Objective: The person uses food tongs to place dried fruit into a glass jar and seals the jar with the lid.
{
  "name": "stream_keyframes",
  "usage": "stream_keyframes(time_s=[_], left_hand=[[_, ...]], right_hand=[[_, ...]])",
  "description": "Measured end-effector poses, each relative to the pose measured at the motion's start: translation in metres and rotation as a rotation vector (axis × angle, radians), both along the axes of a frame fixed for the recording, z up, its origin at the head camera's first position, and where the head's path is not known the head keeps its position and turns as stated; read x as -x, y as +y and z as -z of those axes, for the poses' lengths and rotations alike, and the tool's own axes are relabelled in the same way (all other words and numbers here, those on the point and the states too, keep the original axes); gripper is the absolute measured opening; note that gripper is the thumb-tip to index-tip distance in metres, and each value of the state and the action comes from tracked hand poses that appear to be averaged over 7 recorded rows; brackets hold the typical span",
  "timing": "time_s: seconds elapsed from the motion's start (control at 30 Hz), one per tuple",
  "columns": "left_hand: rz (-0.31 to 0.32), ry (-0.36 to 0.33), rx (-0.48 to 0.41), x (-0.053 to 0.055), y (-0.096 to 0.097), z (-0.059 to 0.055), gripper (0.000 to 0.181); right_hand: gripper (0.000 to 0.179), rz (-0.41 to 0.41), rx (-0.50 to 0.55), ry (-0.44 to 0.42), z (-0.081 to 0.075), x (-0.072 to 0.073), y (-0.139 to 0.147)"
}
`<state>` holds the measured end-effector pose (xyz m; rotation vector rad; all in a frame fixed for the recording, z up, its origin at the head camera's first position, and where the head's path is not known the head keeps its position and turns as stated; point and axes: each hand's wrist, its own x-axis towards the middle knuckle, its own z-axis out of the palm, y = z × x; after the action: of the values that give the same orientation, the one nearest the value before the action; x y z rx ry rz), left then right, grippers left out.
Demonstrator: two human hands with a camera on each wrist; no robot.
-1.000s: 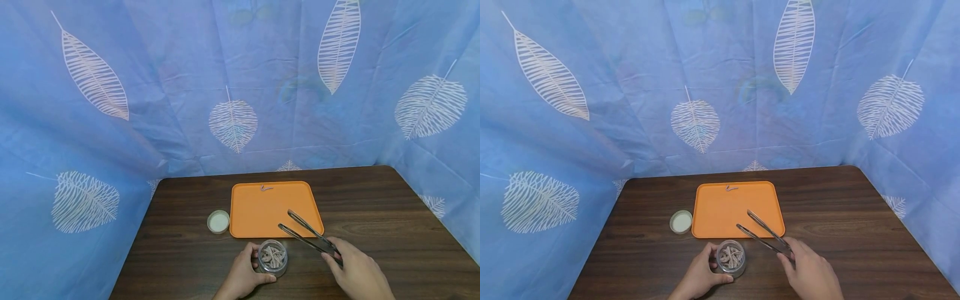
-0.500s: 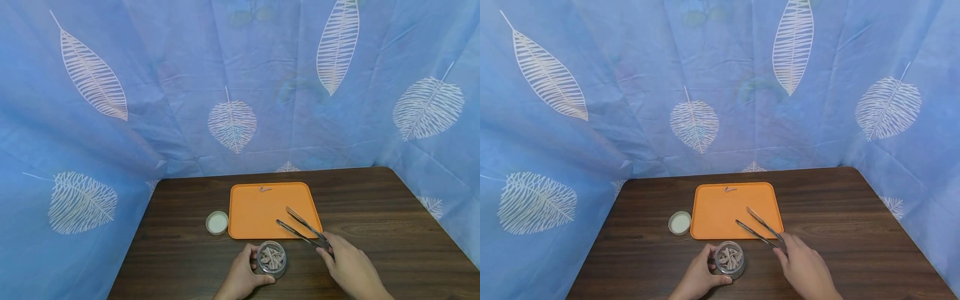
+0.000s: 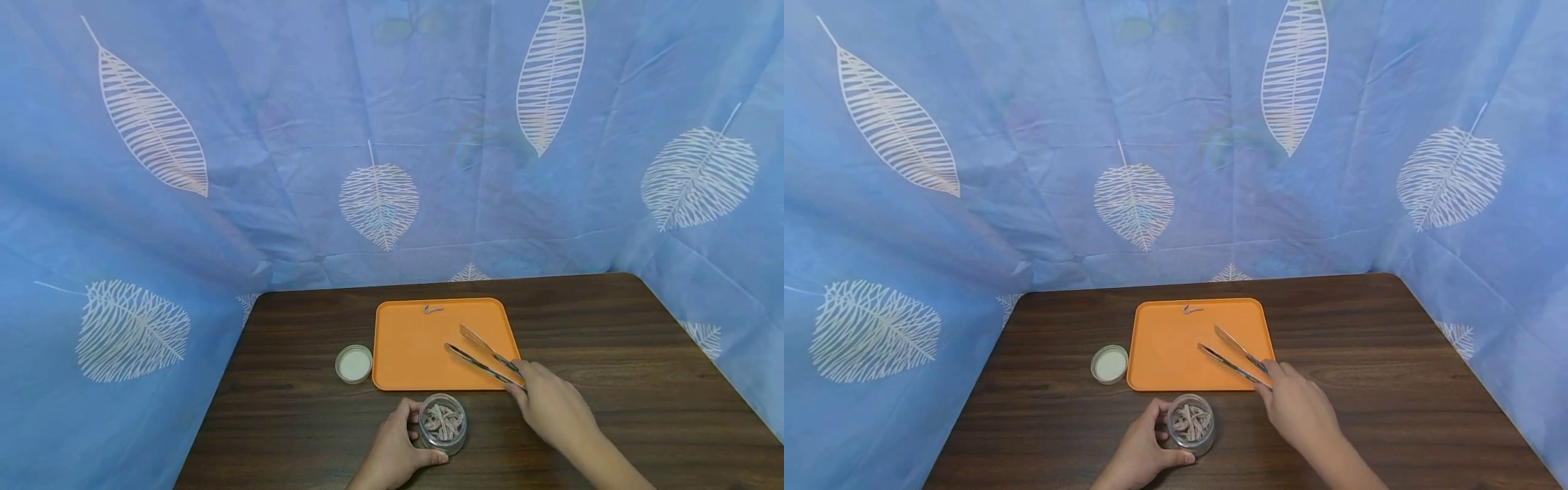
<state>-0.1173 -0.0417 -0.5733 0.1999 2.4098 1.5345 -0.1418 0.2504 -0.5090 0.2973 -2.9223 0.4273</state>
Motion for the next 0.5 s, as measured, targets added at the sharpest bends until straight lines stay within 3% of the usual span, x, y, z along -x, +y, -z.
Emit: stream_keyframes(time_s=[0.5], left_hand=[[-0.006, -0.013, 0.001, -0.001, -0.001, -0.003, 0.075]], right_hand=[[0.046, -0.020, -0.063, -0.086, 0.005, 0.040, -0.006]])
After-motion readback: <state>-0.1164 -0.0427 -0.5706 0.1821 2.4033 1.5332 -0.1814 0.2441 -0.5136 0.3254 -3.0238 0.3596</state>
